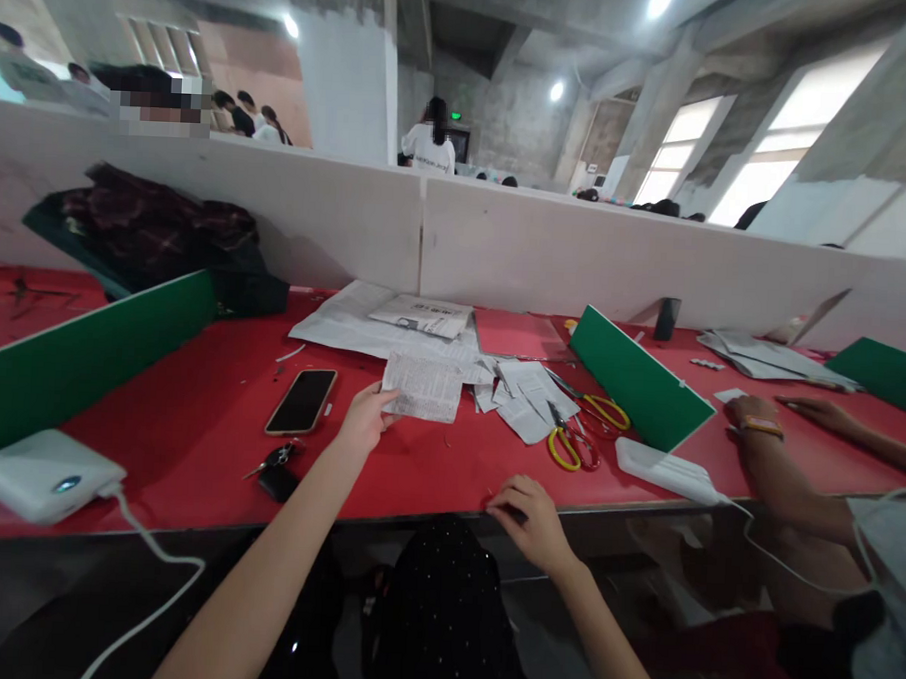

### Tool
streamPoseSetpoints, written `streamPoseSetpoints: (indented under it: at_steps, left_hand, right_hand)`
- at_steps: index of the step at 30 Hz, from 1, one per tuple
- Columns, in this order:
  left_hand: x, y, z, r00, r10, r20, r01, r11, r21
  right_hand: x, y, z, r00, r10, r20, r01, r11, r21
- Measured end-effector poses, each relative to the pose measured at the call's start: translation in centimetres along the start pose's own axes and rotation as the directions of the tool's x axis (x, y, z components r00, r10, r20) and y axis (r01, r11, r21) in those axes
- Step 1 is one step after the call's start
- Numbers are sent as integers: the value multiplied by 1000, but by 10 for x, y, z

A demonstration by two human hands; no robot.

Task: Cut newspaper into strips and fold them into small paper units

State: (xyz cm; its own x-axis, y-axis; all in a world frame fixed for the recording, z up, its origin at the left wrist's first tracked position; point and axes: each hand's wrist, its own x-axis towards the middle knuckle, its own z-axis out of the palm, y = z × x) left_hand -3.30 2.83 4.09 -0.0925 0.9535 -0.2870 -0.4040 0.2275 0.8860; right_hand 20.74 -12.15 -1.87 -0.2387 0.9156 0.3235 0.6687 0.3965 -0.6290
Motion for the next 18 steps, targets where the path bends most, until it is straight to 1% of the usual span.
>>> streamPoseSetpoints:
  at_steps: [2,3,4,5,6,7,8,9,10,11,12,13,16,18]
  left_hand:
    - [2,-2,0,1000,-11,16,10,1000,12]
    - [2,-3,0,1000,-17,25,17,1000,19]
    - [2,-4,0,999,-24,36,24,999,25]
    - [2,-6,0,998,-32,47,30,999,29]
    - [2,-8,0,998,-38,56,36,999,31]
    - [1,-10,0,997,-45,66,42,999,33]
    - [0,-12,1,996,-51,76,49,998,34]
    - [-1,-14,2,994,-58,90,55,998,35]
    - [-2,-17,4,992,-65,107,61,997,36]
    - [-4,-19,6,990,-70,126,66,997,36]
    - [-5,-22,8,987,-73,147,68,997,33]
    - [-7,-25,10,983,-75,167,71,997,31]
    - [-12,-34,16,969,-98,226,92,995,39]
    - [-15,-37,18,954,-142,264,130,989,64]
  right_hand:
    - [14,4,-10,999,25,40,-30,992,123]
    - [24,8,-19,999,44,27,-48,986,157]
    - [36,15,-30,994,91,-67,-80,986,146]
    - [49,24,-42,962,148,-228,-126,986,109]
    - [62,33,-54,902,175,-395,-168,984,52]
    - [75,42,-65,851,180,-493,-203,979,7]
    - [86,49,-73,836,176,-520,-210,978,-7]
    - [95,54,-78,835,183,-519,-203,979,17]
    - [102,56,-78,837,231,-496,-214,972,92]
    - [107,55,-75,838,303,-455,-234,951,201]
    - [110,52,-68,849,370,-376,-254,911,323]
    - [111,47,-58,868,398,-297,-271,881,388]
    - [109,29,-27,922,372,-104,-282,832,477]
    - [106,24,-12,942,334,-10,-275,791,546]
